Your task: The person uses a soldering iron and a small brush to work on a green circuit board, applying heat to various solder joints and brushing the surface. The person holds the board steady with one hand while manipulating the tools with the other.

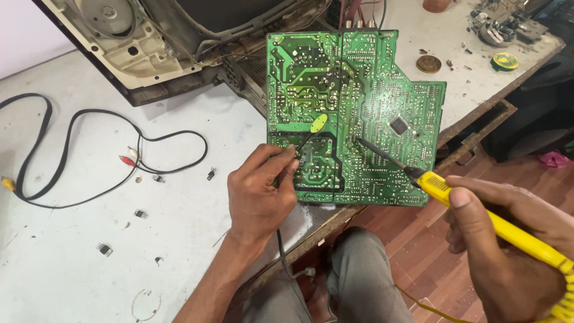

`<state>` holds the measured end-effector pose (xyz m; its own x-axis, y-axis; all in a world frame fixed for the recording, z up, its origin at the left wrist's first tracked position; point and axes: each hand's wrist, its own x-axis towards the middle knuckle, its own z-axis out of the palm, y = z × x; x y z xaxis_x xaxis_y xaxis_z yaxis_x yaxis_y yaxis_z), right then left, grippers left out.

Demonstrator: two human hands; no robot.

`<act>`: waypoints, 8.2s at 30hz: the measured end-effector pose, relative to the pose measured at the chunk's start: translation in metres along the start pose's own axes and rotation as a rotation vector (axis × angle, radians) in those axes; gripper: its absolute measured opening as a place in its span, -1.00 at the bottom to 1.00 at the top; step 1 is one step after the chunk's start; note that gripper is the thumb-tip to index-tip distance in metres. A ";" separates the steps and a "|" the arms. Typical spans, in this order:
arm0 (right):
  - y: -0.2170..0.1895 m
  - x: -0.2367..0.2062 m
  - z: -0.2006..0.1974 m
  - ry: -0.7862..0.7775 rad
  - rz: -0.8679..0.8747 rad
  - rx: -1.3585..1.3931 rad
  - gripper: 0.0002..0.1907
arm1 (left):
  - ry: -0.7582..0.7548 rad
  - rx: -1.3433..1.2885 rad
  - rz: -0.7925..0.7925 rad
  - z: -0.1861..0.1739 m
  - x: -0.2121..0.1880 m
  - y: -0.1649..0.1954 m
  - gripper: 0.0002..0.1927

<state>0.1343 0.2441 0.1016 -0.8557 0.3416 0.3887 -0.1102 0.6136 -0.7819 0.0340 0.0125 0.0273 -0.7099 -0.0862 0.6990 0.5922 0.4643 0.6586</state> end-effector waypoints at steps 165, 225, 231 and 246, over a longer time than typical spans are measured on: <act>0.049 0.026 -0.025 0.142 -0.022 -0.002 -0.77 | -0.098 0.046 0.093 0.011 -0.007 0.001 -0.79; -0.005 0.017 -0.005 0.055 -0.149 -0.334 -0.86 | -0.133 0.053 0.139 0.015 -0.011 -0.002 -0.77; -0.004 0.020 -0.007 0.031 -0.204 -0.379 -0.83 | -0.136 0.061 0.150 0.015 -0.010 -0.002 -0.77; 0.000 0.018 -0.011 0.025 -0.208 -0.328 -0.89 | -0.306 0.271 0.267 0.032 -0.021 -0.001 -0.56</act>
<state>0.1244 0.2583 0.1142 -0.8193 0.2004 0.5373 -0.1092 0.8653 -0.4892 0.0362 0.0425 0.0033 -0.6506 0.3112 0.6928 0.6768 0.6514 0.3430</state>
